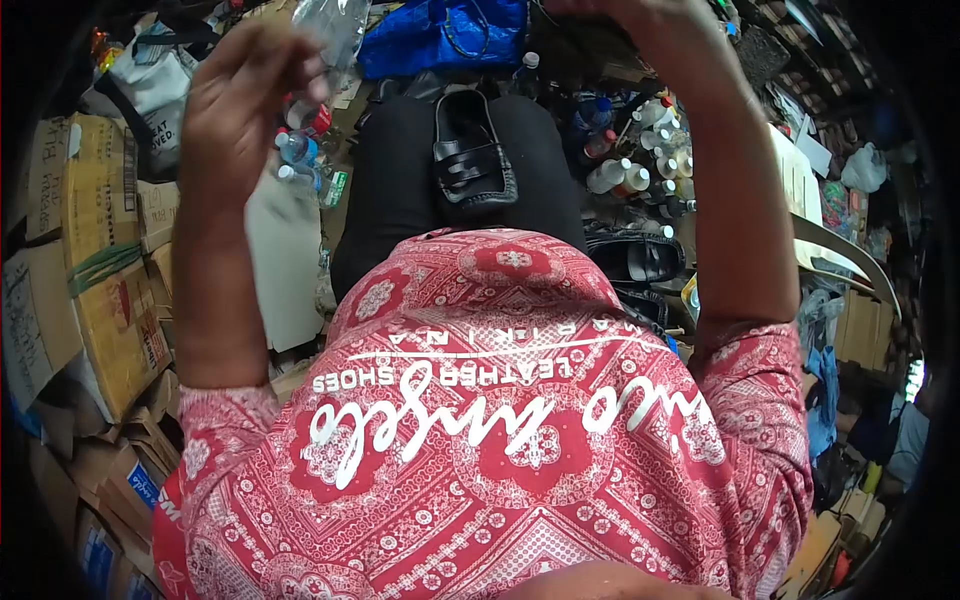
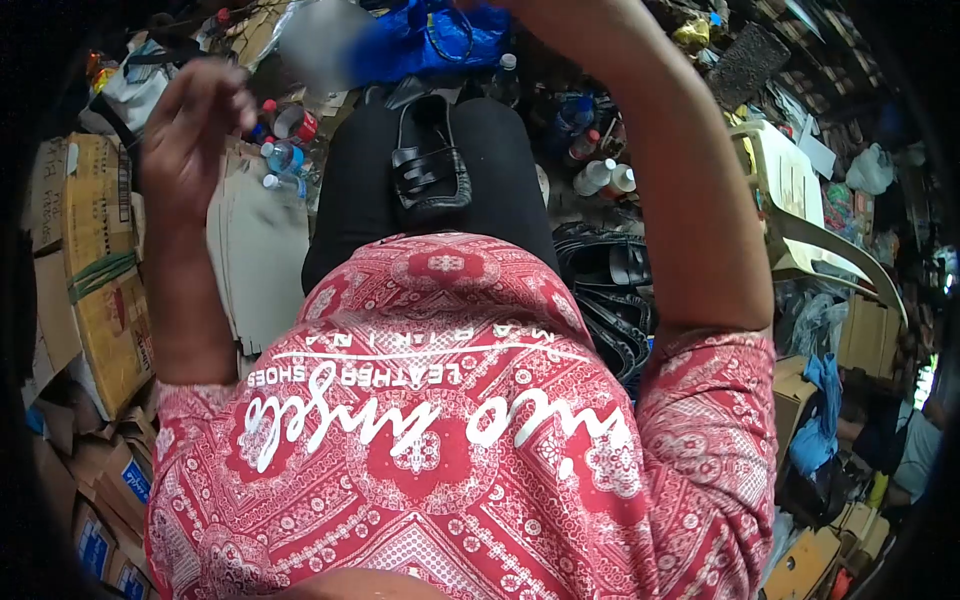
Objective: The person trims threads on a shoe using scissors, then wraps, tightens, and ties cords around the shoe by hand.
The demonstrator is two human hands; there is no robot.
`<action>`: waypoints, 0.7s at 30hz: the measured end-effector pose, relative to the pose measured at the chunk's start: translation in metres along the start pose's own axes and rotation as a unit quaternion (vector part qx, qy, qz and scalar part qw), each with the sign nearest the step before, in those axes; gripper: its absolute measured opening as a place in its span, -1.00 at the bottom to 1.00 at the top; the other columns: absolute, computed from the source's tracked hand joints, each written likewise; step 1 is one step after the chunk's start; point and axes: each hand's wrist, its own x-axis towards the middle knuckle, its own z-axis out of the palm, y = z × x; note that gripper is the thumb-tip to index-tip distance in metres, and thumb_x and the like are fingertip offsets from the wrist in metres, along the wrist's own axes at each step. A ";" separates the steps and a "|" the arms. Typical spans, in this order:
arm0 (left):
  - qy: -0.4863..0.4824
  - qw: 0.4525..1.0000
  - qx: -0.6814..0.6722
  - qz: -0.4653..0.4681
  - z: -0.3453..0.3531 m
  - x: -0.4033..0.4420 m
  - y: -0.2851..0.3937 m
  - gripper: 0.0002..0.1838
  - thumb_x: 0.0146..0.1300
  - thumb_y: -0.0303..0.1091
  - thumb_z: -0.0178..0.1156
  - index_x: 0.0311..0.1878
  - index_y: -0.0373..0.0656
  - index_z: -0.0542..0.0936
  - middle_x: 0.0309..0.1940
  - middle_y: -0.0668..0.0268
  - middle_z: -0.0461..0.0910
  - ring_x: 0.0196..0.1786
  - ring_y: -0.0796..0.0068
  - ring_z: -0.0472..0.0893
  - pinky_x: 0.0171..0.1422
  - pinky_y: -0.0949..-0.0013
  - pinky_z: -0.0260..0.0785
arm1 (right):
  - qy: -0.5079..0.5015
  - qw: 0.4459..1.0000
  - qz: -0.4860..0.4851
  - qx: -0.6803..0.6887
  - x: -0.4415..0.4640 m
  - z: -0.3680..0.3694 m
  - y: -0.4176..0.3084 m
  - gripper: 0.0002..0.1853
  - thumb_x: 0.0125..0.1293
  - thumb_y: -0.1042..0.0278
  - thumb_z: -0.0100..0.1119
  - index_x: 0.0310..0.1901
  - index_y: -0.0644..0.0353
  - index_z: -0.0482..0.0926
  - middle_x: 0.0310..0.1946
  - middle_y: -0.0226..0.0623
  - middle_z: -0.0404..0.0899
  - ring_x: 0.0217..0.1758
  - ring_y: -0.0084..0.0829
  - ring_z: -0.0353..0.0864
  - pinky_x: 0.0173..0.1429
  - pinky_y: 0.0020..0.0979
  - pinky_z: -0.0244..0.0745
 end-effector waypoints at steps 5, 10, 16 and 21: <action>0.057 0.984 -0.087 -0.147 -0.070 -0.096 -0.018 -0.80 0.36 -0.30 0.02 -0.10 -0.22 0.48 -0.31 0.28 0.53 -0.16 0.35 0.58 0.19 0.14 0.31 | -0.205 0.853 0.479 -0.045 -0.088 0.020 0.083 -0.25 0.16 -0.24 0.16 0.09 0.39 0.42 -0.34 -0.21 0.59 -0.41 -0.46 0.59 -0.27 -0.47 0.50; 0.229 0.797 0.177 -0.531 -0.096 -0.158 -0.068 -0.60 0.22 -0.33 0.15 0.13 -0.17 0.41 -0.15 0.29 0.58 -0.11 0.37 0.60 0.03 0.32 0.39 | -0.221 0.831 0.501 -0.103 -0.112 0.066 0.109 -0.33 0.04 -0.19 0.31 -0.17 0.41 0.56 -0.43 -0.14 0.61 -0.48 -0.40 0.62 -0.33 -0.41 0.50; 0.097 0.923 0.317 -0.194 -0.015 -0.086 -0.092 -0.61 0.09 -0.32 0.29 0.00 -0.22 0.55 -0.13 0.23 0.56 -0.04 0.37 0.52 0.05 0.32 0.37 | -0.158 0.895 0.356 -0.216 -0.110 0.083 0.102 -0.51 -0.06 0.08 0.38 -0.24 0.36 0.56 -0.43 -0.06 0.60 -0.31 -0.24 0.65 -0.23 -0.33 0.48; -0.012 0.897 0.437 -0.060 0.038 -0.023 -0.097 -0.63 0.01 -0.17 0.36 -0.18 -0.20 0.61 -0.22 0.15 0.57 -0.12 0.26 0.57 -0.05 0.35 0.39 | -0.077 0.922 0.336 -0.178 -0.091 0.101 0.074 -0.57 -0.07 0.12 0.34 -0.29 0.32 0.52 -0.48 -0.04 0.56 -0.35 -0.22 0.61 -0.25 -0.30 0.44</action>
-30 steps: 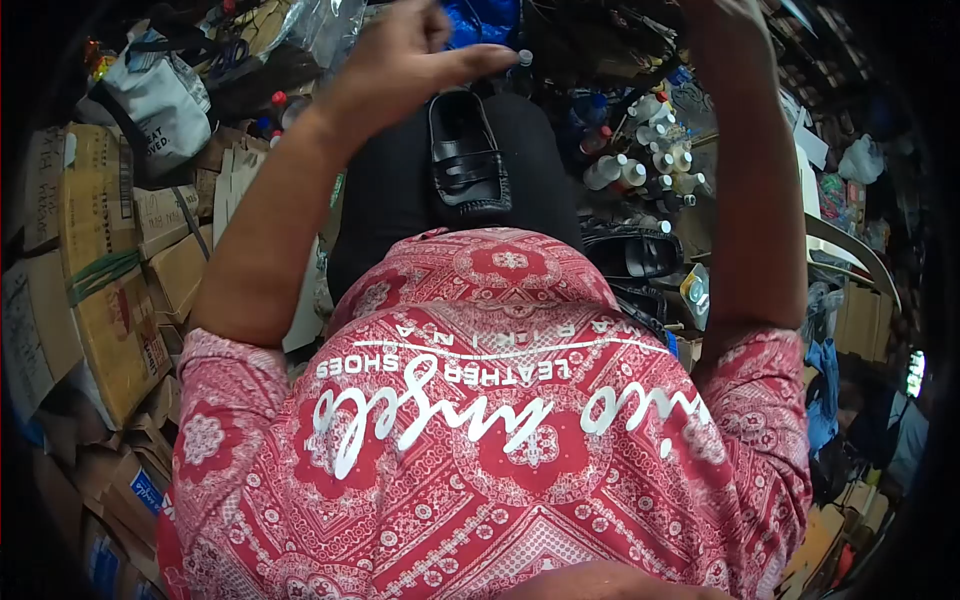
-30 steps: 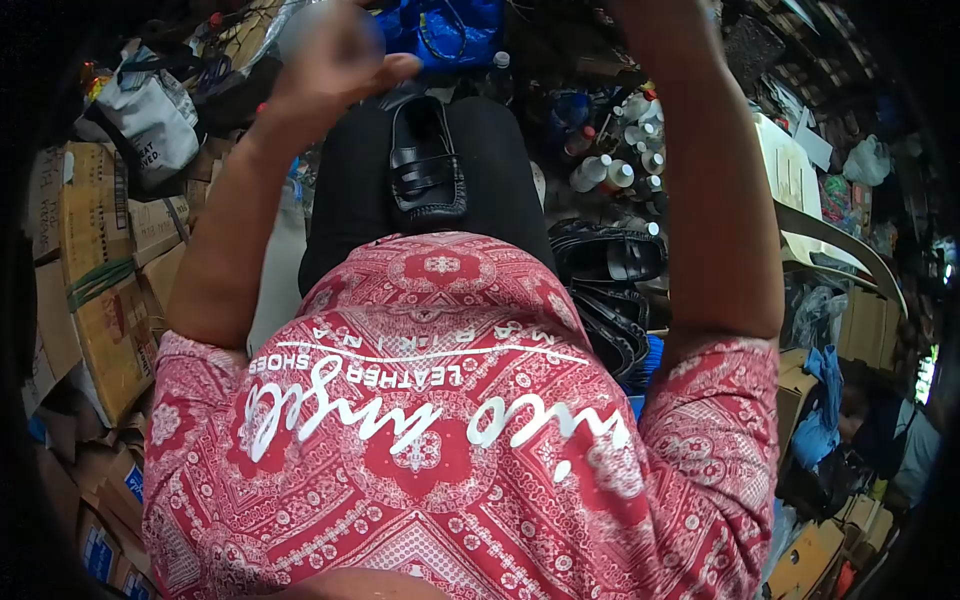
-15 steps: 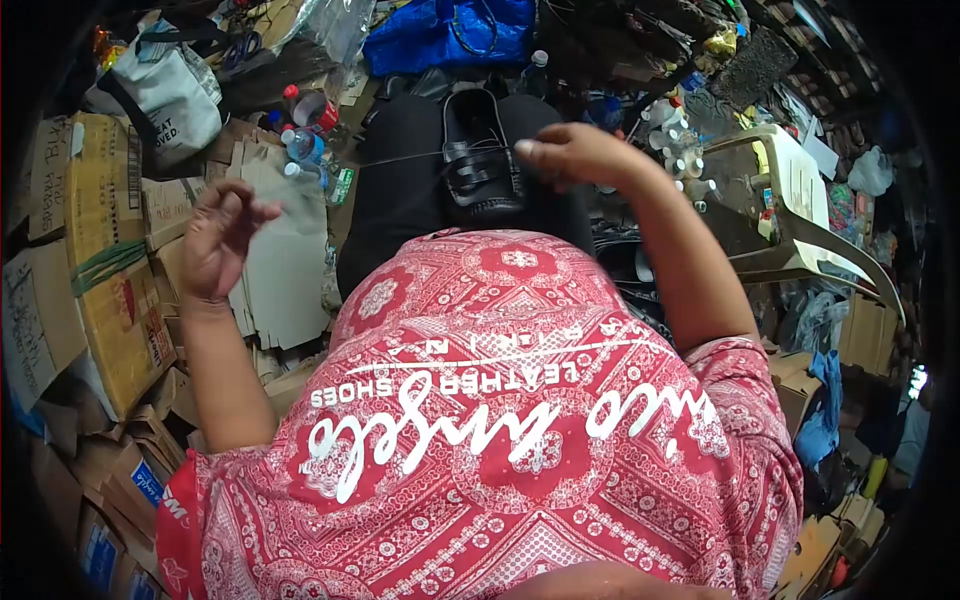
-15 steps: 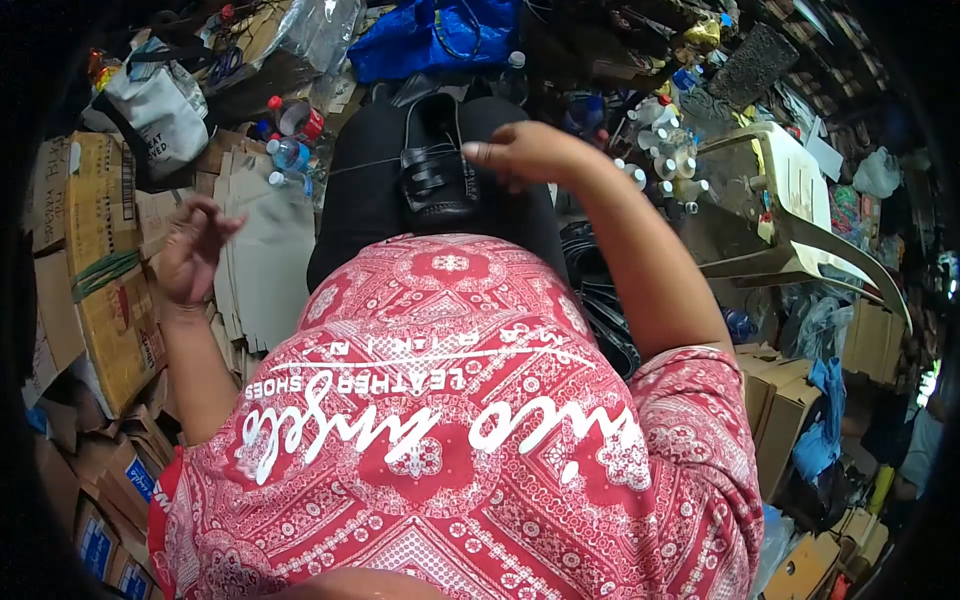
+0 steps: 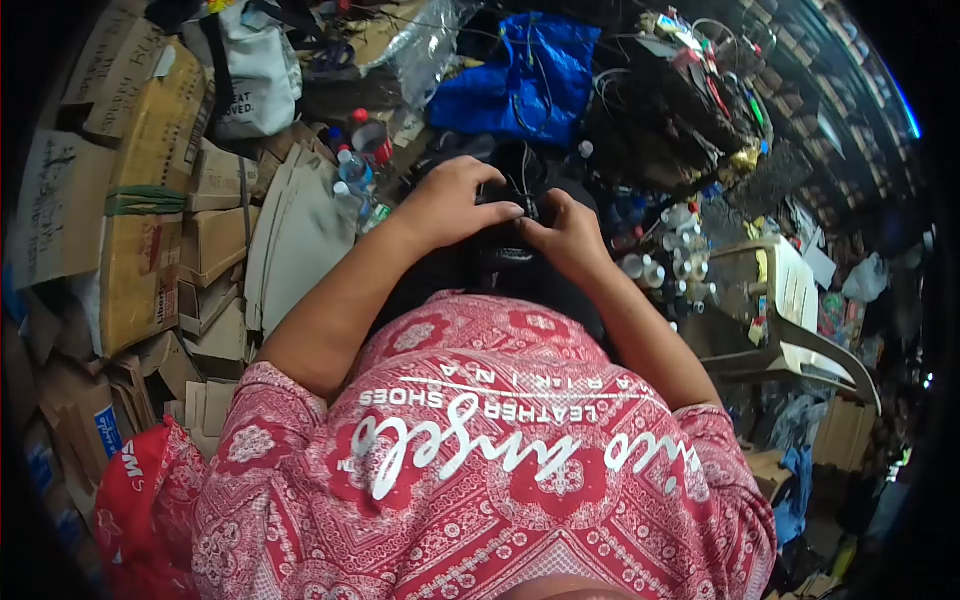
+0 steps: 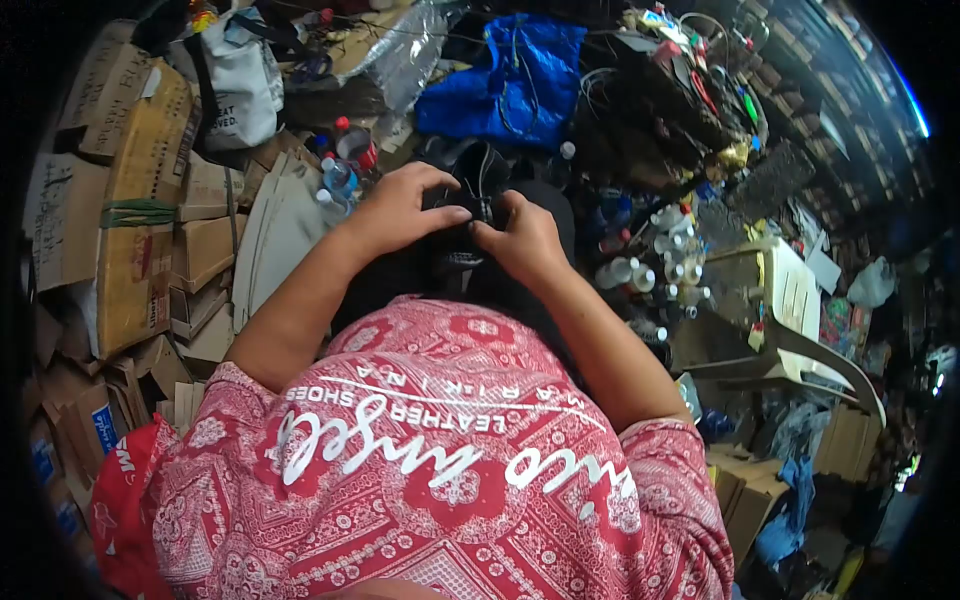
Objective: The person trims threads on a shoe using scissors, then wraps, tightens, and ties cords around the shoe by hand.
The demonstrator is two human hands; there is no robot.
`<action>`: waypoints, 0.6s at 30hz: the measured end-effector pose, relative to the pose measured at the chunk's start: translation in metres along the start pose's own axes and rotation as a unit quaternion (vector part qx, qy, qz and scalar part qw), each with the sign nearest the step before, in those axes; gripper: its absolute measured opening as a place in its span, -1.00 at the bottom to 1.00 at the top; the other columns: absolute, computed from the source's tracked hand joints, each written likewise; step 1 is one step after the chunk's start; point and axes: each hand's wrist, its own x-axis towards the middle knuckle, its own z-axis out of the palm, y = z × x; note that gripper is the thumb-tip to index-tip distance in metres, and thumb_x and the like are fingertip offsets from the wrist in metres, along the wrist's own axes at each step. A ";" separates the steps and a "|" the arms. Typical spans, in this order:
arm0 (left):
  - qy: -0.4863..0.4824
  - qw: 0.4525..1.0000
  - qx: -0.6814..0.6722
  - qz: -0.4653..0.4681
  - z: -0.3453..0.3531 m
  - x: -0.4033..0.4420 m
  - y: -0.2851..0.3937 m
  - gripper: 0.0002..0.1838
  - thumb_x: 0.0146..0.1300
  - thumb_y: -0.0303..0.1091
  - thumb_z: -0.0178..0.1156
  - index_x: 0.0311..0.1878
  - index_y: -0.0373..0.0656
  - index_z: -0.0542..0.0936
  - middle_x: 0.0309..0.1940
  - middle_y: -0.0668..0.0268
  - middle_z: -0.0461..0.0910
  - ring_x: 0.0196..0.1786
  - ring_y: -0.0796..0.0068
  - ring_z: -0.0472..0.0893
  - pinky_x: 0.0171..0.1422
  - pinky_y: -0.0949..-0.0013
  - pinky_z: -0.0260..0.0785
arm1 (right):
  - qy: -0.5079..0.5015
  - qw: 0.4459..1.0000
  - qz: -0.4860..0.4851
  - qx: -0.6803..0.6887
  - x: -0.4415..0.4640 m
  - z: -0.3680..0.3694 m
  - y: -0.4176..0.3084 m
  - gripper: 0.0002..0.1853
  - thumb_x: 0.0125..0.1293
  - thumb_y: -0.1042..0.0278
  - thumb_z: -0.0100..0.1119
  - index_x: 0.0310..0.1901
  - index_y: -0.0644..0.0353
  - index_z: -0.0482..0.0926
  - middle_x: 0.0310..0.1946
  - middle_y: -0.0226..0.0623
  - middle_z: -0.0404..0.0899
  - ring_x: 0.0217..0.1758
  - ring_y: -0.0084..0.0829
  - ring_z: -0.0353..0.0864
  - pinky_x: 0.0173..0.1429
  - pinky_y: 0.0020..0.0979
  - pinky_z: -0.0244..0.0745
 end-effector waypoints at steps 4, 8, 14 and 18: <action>0.030 0.998 -0.048 0.040 -0.019 0.006 0.005 -0.75 0.05 -0.31 0.32 -0.23 -0.23 0.61 -0.33 0.19 0.58 -0.28 0.30 0.58 -0.20 0.33 0.38 | 0.076 0.992 -0.099 0.028 0.004 -0.002 -0.026 -0.58 -0.06 0.17 0.33 -0.25 0.32 0.51 -0.46 -0.08 0.57 -0.37 -0.28 0.61 -0.25 -0.32 0.45; 0.110 0.990 0.045 0.072 -0.052 -0.006 0.016 -0.86 0.05 -0.44 0.26 -0.29 -0.21 0.60 -0.38 0.20 0.57 -0.30 0.25 0.57 -0.20 0.30 0.36 | 0.078 0.976 -0.142 0.145 0.022 0.016 -0.046 -0.65 -0.02 0.26 0.32 -0.27 0.30 0.47 -0.44 -0.12 0.55 -0.38 -0.32 0.55 -0.25 -0.35 0.44; 0.197 0.927 0.311 0.068 -0.047 -0.044 -0.002 -0.90 0.04 -0.41 0.23 -0.44 -0.13 0.48 -0.46 0.24 0.46 -0.31 0.19 0.50 -0.21 0.16 0.29 | 0.020 0.980 -0.123 0.159 0.038 0.082 -0.052 -0.58 0.00 0.23 0.36 -0.26 0.29 0.36 -0.45 -0.13 0.50 -0.41 -0.36 0.48 -0.30 -0.34 0.40; 0.181 0.964 0.195 -0.018 -0.009 -0.067 -0.045 -0.87 0.10 -0.37 0.18 -0.44 -0.13 0.43 -0.45 0.20 0.40 -0.30 0.11 0.44 -0.19 0.13 0.26 | -0.194 0.964 -0.044 0.174 0.060 0.081 -0.024 -0.57 0.03 0.18 0.35 -0.22 0.33 0.44 -0.36 -0.23 0.56 -0.33 -0.42 0.52 -0.23 -0.33 0.43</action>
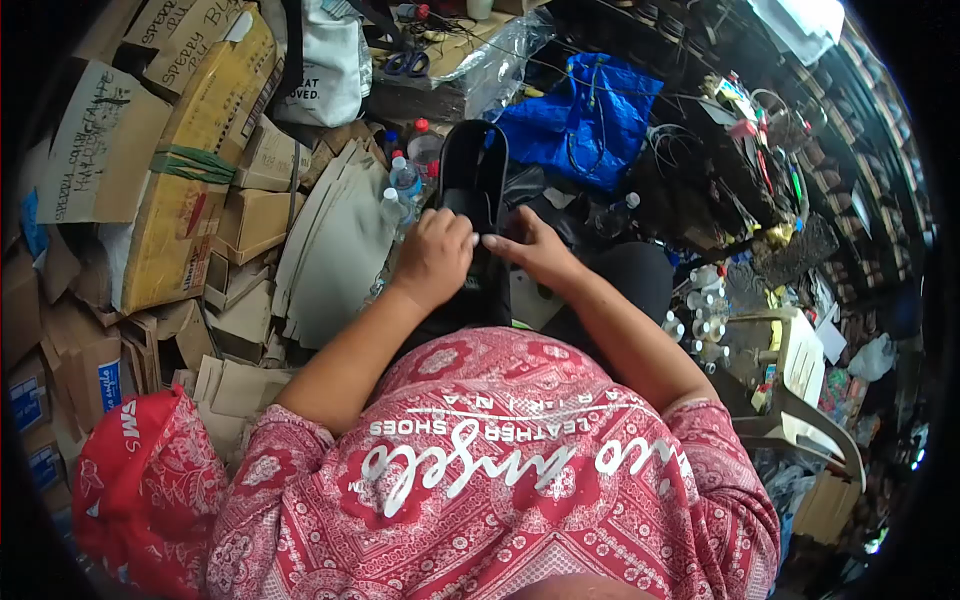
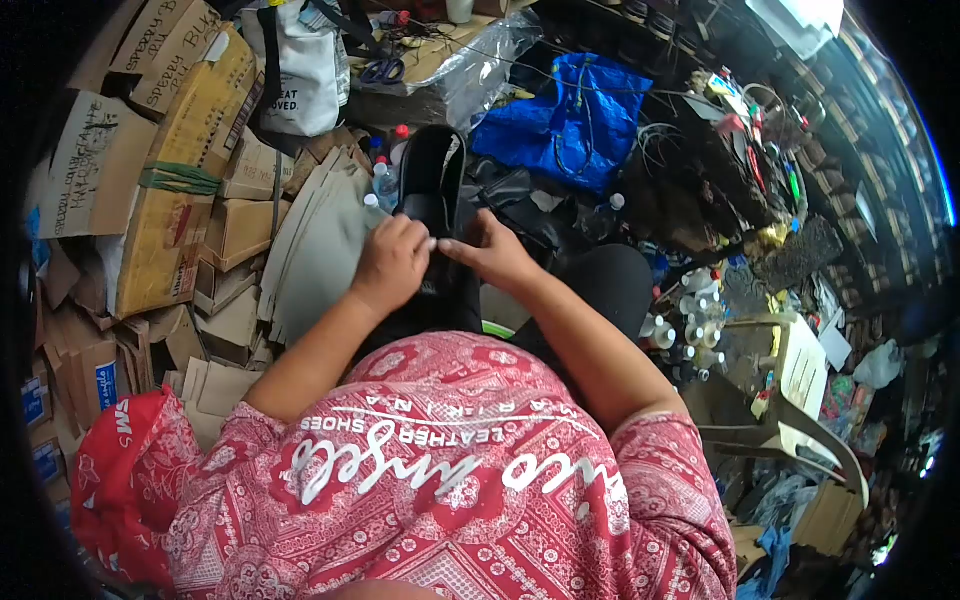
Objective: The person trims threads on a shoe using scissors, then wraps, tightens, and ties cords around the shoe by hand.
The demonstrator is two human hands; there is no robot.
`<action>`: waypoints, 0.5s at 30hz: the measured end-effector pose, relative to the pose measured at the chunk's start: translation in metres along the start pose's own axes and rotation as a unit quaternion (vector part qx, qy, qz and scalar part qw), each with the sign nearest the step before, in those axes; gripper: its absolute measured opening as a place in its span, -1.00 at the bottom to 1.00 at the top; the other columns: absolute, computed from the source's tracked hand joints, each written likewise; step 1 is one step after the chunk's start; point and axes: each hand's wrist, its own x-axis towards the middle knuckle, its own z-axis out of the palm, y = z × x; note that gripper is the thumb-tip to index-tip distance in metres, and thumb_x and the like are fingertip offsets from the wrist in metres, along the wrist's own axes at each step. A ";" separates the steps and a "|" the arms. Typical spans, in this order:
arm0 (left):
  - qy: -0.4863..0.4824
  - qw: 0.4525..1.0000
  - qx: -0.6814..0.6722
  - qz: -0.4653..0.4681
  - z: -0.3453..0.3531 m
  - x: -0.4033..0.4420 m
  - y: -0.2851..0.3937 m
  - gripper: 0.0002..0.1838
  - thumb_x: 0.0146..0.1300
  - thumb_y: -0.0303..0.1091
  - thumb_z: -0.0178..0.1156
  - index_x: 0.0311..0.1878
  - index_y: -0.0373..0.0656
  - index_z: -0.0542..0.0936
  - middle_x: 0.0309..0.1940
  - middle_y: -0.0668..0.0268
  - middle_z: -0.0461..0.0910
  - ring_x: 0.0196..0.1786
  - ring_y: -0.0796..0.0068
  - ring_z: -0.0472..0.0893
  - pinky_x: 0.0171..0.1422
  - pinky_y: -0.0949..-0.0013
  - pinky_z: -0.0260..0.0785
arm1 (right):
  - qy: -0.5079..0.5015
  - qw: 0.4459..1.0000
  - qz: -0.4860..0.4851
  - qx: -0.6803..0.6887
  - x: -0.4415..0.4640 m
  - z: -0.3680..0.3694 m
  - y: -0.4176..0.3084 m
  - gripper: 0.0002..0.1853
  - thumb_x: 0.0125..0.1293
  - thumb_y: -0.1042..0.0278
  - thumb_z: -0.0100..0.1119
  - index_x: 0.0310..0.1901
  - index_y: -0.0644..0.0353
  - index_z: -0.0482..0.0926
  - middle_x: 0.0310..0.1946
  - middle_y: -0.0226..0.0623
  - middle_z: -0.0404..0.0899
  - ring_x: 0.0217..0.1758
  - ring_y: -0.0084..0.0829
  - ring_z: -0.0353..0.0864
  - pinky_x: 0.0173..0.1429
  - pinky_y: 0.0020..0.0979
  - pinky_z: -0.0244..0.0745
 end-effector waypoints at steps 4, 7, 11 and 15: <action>0.002 1.000 -0.018 0.023 0.011 0.001 -0.003 -0.89 0.03 -0.37 0.19 -0.46 -0.13 0.45 -0.44 0.20 0.38 -0.29 0.15 0.40 -0.18 0.17 0.25 | -0.045 0.998 0.005 -0.037 0.038 -0.057 -0.029 -0.60 0.11 0.14 0.28 -0.21 0.36 0.56 -0.31 -0.26 0.61 -0.26 -0.47 0.53 -0.14 -0.40 0.44; 0.004 0.999 -0.042 0.013 0.020 0.005 -0.023 -0.88 -0.03 -0.31 0.20 -0.48 -0.07 0.46 -0.46 0.26 0.37 -0.30 0.20 0.39 -0.24 0.19 0.23 | 0.054 0.994 -0.062 -0.068 0.114 -0.066 -0.052 -0.61 0.11 0.11 0.25 -0.19 0.30 0.59 -0.36 -0.21 0.64 -0.24 -0.42 0.58 -0.09 -0.43 0.44; 0.001 0.994 -0.107 -0.006 0.017 0.006 -0.039 -0.87 -0.05 -0.34 0.19 -0.43 -0.13 0.49 -0.42 0.20 0.42 -0.30 0.11 0.39 -0.18 0.17 0.22 | 0.130 0.912 -0.228 -0.315 0.206 -0.037 -0.095 -0.57 -0.01 0.11 0.31 -0.13 0.19 0.58 -0.21 -0.05 0.57 -0.08 -0.09 0.57 0.00 -0.24 0.46; -0.005 0.992 -0.118 0.033 0.023 0.005 -0.055 -0.91 -0.02 -0.40 0.15 -0.41 -0.14 0.47 -0.44 0.23 0.39 -0.34 0.16 0.37 -0.19 0.17 0.20 | 0.111 0.872 -0.203 -0.432 0.262 0.016 -0.122 -0.48 0.02 0.13 0.29 0.07 -0.04 0.49 0.02 -0.13 0.43 0.00 -0.10 0.53 0.10 -0.18 0.43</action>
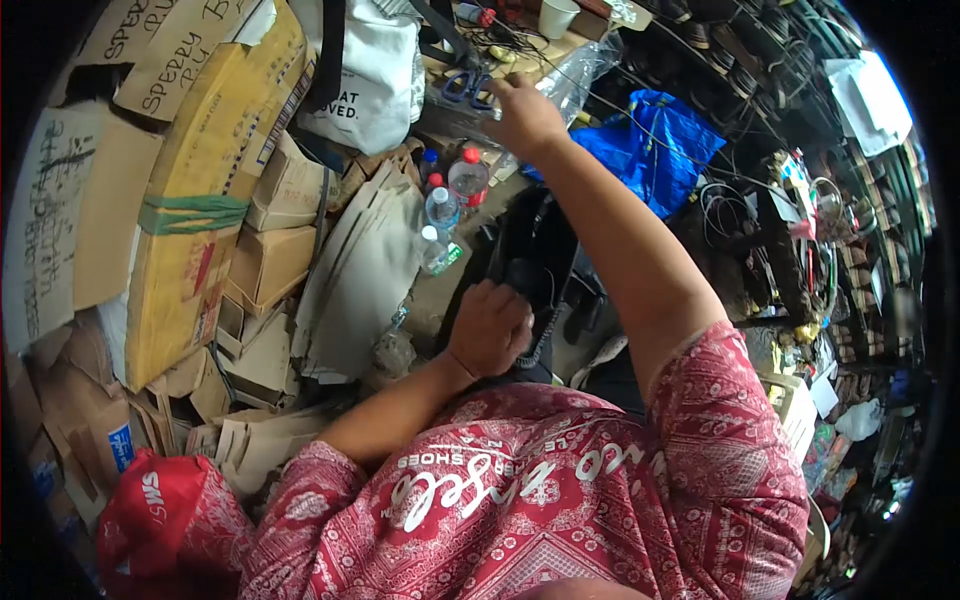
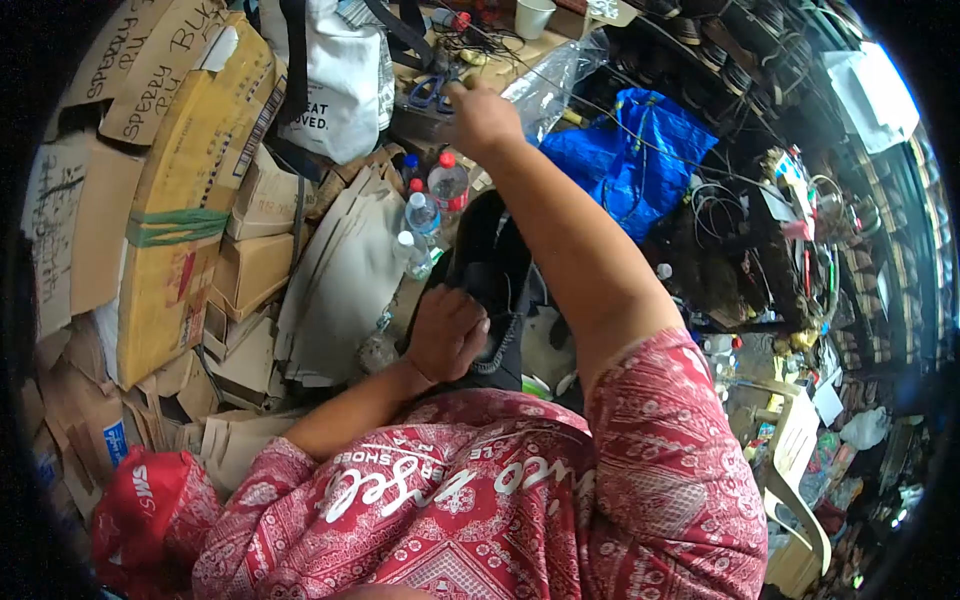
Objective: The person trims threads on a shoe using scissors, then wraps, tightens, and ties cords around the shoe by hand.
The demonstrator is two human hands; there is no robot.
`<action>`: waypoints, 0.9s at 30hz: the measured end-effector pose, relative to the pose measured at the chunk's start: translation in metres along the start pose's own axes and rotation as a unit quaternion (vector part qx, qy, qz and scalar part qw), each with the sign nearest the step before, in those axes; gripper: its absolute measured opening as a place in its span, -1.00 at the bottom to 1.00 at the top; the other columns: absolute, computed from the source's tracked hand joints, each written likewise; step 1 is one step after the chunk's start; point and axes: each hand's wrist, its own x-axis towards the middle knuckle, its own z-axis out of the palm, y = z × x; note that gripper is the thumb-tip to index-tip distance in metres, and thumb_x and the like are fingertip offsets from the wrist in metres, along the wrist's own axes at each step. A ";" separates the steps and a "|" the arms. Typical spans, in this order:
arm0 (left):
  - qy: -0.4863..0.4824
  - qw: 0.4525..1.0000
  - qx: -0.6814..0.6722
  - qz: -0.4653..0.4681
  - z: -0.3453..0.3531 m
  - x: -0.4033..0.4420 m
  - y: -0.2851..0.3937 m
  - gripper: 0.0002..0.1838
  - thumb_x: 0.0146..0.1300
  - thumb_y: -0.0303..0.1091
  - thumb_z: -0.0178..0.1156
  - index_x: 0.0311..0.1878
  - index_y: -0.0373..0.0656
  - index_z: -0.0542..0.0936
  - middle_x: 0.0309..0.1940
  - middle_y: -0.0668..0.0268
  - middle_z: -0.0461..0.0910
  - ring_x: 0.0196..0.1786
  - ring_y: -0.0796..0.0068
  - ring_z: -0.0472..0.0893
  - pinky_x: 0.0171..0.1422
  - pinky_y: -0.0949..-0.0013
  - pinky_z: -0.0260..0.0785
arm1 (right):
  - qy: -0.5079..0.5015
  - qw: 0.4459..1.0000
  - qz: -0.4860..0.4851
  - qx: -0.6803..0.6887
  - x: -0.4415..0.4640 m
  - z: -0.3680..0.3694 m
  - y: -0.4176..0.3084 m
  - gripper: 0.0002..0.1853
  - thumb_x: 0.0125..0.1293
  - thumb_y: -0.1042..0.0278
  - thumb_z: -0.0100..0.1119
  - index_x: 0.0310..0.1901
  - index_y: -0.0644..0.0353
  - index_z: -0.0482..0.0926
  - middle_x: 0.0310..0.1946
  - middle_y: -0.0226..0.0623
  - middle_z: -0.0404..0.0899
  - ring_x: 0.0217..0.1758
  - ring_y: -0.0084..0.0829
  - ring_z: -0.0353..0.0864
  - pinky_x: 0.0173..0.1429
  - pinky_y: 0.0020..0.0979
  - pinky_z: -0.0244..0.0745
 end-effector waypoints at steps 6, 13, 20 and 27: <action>0.018 0.998 -0.046 -0.034 0.002 0.010 -0.004 -0.93 0.03 -0.40 0.11 -0.40 -0.14 0.45 -0.43 0.25 0.37 -0.34 0.22 0.35 -0.18 0.18 0.17 | -0.063 0.988 -0.019 -0.140 0.043 0.054 -0.005 -0.63 0.22 0.25 0.07 0.09 -0.12 0.47 0.00 -0.21 0.44 0.01 -0.25 0.54 0.11 -0.23 0.40; 0.006 0.999 -0.042 -0.032 0.003 0.010 -0.006 -0.88 0.03 -0.36 0.14 -0.36 -0.16 0.47 -0.42 0.22 0.37 -0.33 0.17 0.35 -0.20 0.17 0.17 | 0.087 0.993 -0.067 -0.053 0.027 0.027 0.005 -0.70 0.21 0.20 0.07 -0.01 -0.06 0.53 -0.03 -0.23 0.50 -0.02 -0.21 0.54 0.07 -0.17 0.34; 0.012 0.999 -0.053 -0.005 0.004 0.010 -0.002 -0.86 0.01 -0.36 0.15 -0.35 -0.16 0.49 -0.40 0.18 0.38 -0.32 0.13 0.36 -0.20 0.15 0.18 | 0.174 0.783 0.190 0.566 0.034 0.006 0.034 -0.76 0.29 0.47 0.05 -0.05 0.40 0.41 -0.24 -0.13 0.55 -0.24 -0.31 0.67 -0.20 -0.42 0.57; 0.012 0.999 -0.035 -0.031 0.001 0.011 0.003 -0.85 -0.03 -0.38 0.17 -0.36 -0.17 0.48 -0.42 0.14 0.39 -0.31 0.08 0.38 -0.18 0.12 0.20 | 0.155 0.772 0.159 0.596 -0.039 -0.054 0.065 -0.80 0.32 0.52 0.02 -0.04 0.32 0.38 -0.18 -0.23 0.52 -0.28 -0.31 0.67 -0.21 -0.49 0.51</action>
